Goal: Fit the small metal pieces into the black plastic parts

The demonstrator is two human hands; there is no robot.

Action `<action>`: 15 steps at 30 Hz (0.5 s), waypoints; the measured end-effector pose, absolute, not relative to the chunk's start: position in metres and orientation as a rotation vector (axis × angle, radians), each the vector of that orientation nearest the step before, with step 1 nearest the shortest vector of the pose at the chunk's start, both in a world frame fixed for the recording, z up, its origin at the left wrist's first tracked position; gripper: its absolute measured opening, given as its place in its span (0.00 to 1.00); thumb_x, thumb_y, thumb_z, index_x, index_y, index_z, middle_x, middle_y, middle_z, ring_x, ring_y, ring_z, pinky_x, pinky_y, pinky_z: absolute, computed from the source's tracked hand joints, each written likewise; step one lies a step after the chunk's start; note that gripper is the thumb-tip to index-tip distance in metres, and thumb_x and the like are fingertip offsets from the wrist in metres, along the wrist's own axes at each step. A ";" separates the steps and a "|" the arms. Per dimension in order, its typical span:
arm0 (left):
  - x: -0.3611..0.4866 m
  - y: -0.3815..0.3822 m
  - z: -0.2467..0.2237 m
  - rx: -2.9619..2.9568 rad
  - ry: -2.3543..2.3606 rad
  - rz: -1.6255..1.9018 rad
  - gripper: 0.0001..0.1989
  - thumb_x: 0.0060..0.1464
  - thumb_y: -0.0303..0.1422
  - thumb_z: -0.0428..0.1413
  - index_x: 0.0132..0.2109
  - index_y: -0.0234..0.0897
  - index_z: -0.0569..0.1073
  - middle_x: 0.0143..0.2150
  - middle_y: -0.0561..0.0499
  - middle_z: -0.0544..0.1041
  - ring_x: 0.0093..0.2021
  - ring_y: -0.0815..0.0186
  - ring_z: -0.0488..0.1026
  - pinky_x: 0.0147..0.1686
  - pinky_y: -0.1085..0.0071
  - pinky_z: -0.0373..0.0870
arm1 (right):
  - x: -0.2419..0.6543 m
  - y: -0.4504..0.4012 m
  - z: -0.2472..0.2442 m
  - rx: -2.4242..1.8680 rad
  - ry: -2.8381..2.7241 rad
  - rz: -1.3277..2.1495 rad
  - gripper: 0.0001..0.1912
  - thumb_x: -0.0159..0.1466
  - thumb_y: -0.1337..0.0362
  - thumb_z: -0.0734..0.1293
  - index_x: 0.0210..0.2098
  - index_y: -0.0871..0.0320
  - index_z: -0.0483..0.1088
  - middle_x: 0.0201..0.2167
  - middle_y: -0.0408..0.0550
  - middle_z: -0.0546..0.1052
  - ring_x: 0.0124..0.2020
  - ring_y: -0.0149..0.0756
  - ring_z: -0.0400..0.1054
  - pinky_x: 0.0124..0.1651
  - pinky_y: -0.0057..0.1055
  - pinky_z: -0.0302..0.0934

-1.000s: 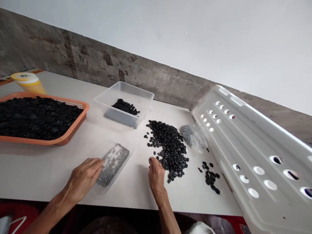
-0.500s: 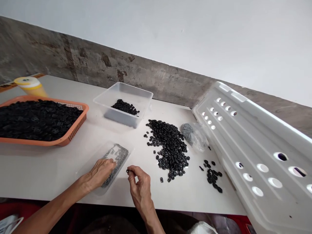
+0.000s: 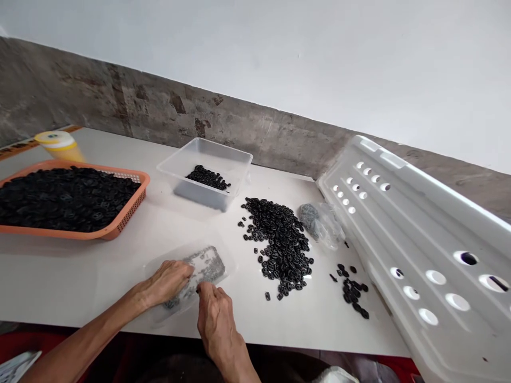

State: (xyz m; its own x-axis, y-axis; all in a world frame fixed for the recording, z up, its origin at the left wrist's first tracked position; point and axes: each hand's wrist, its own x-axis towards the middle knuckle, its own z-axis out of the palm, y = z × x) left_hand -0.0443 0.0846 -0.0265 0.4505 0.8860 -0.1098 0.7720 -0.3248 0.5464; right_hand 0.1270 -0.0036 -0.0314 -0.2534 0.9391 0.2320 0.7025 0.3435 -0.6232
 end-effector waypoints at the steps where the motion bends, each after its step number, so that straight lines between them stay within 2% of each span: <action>1: -0.044 0.085 -0.021 2.129 1.359 0.330 0.11 0.52 0.24 0.47 0.27 0.31 0.72 0.28 0.47 0.73 0.33 0.65 0.69 0.38 0.71 0.62 | 0.126 -0.007 -0.029 -1.451 -2.014 0.621 0.16 0.67 0.73 0.50 0.42 0.59 0.67 0.29 0.44 0.68 0.30 0.24 0.61 0.38 0.19 0.55; 4: -0.044 0.085 -0.008 1.937 1.257 0.466 0.12 0.53 0.30 0.47 0.28 0.32 0.73 0.26 0.50 0.71 0.30 0.68 0.68 0.34 0.75 0.60 | 0.122 -0.008 -0.023 -1.435 -1.852 0.814 0.15 0.70 0.65 0.52 0.42 0.59 0.68 0.25 0.43 0.69 0.26 0.21 0.60 0.32 0.16 0.53; 9: -0.049 0.078 -0.004 1.521 1.107 0.603 0.14 0.52 0.37 0.49 0.33 0.30 0.73 0.25 0.52 0.71 0.24 0.73 0.67 0.27 0.79 0.62 | 0.123 0.002 -0.015 -1.332 -1.505 1.008 0.18 0.69 0.55 0.55 0.43 0.64 0.67 0.25 0.45 0.70 0.27 0.21 0.66 0.31 0.13 0.59; 11: -0.050 0.074 -0.004 1.402 1.091 0.648 0.14 0.51 0.38 0.51 0.34 0.29 0.73 0.25 0.51 0.72 0.23 0.74 0.67 0.25 0.79 0.61 | 0.122 0.005 -0.014 -1.330 -1.508 1.012 0.18 0.69 0.56 0.55 0.42 0.64 0.67 0.26 0.46 0.70 0.26 0.21 0.66 0.29 0.13 0.59; 15: -0.050 0.067 -0.002 1.277 1.074 0.732 0.16 0.49 0.41 0.54 0.32 0.29 0.73 0.25 0.51 0.73 0.22 0.75 0.67 0.25 0.80 0.60 | 0.117 0.011 -0.012 -1.368 -1.593 0.845 0.13 0.67 0.63 0.57 0.40 0.63 0.70 0.26 0.46 0.70 0.24 0.19 0.62 0.27 0.13 0.53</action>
State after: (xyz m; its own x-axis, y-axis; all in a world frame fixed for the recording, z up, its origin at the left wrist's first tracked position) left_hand -0.0505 0.0670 -0.0021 0.3645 0.9050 -0.2194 0.1267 0.1852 0.9745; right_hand 0.1167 0.0106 -0.0118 -0.0401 0.9844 0.1716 0.4096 0.1728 -0.8957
